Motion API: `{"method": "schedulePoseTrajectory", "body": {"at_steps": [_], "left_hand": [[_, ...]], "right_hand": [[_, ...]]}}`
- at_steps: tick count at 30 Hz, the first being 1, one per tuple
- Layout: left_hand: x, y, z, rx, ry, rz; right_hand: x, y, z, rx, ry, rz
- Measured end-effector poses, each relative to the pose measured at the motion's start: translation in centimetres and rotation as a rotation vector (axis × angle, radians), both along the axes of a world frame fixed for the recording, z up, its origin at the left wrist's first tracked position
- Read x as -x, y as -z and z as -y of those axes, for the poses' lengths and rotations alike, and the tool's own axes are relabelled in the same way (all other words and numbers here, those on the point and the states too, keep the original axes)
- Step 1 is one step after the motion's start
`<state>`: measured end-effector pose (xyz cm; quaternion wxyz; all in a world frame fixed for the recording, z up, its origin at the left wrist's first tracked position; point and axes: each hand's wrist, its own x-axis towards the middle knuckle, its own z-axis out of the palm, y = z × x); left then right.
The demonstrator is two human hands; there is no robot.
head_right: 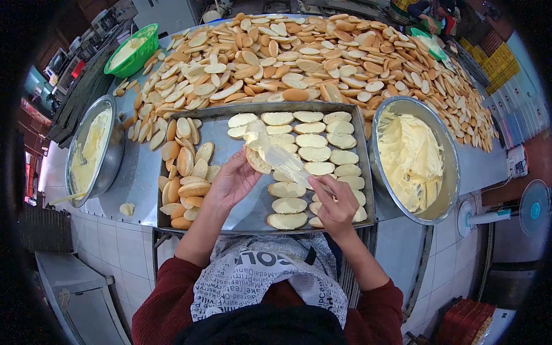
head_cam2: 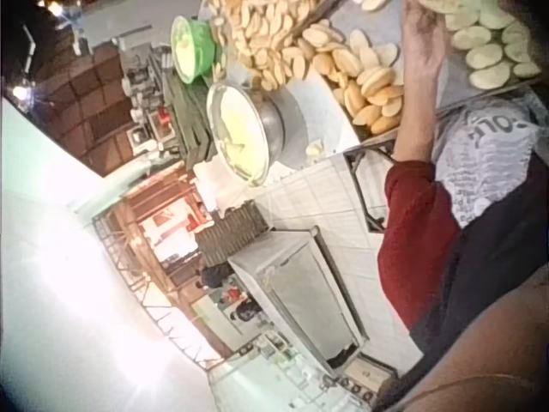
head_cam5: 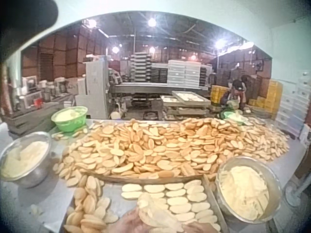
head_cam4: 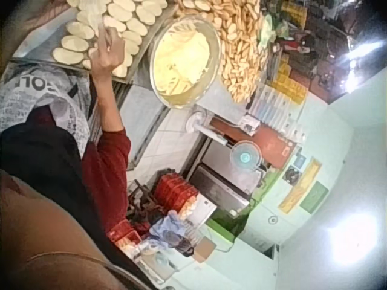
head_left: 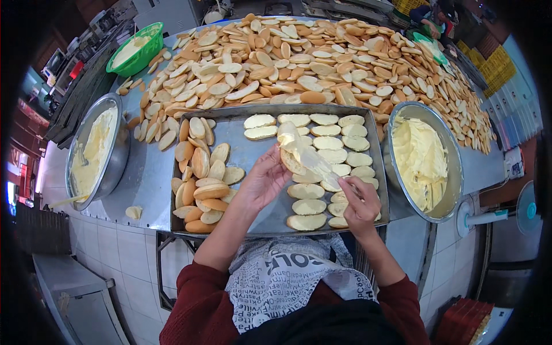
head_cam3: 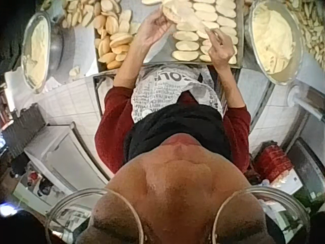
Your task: The person scoops a yellow creamy filling from a large metal bowl using a spatula and spreads it onto individual split biscuit halves. They place the filled halves onto a metal tray, arranging them in neat rows. The process is repeated continuously with a large supply of biscuits and filling available on the workstation.
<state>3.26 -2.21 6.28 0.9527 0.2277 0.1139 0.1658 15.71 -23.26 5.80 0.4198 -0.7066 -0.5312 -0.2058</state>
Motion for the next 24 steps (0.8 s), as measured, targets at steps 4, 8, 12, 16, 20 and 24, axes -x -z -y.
{"method": "schedulePoseTrajectory", "body": {"at_steps": [4, 8, 12, 16, 20, 24], "left_hand": [[0.4, 0.5, -1.3, -0.105, -0.066, 0.011], [0.2, 0.0, -0.9, -0.208, -0.122, -0.087], [0.2, -0.2, -0.5, -0.241, -0.167, -0.152], [0.6, -0.2, -1.2, -0.243, -0.199, -0.161], [0.8, -0.3, -1.4, -0.188, -0.208, -0.164], [0.5, 0.2, -0.4, -0.121, -0.105, -0.107]], "right_hand": [[-0.1, -2.2, 0.9, 0.015, 0.071, 0.064], [1.2, -4.3, -0.2, 0.019, 0.069, 0.064], [1.8, -4.4, -0.7, 0.129, 0.021, 0.062], [1.9, -4.3, 0.4, 0.215, -0.002, 0.053], [1.9, -4.1, 1.7, 0.151, -0.015, 0.091], [2.1, -2.5, 0.8, 0.063, 0.035, 0.213]]}}
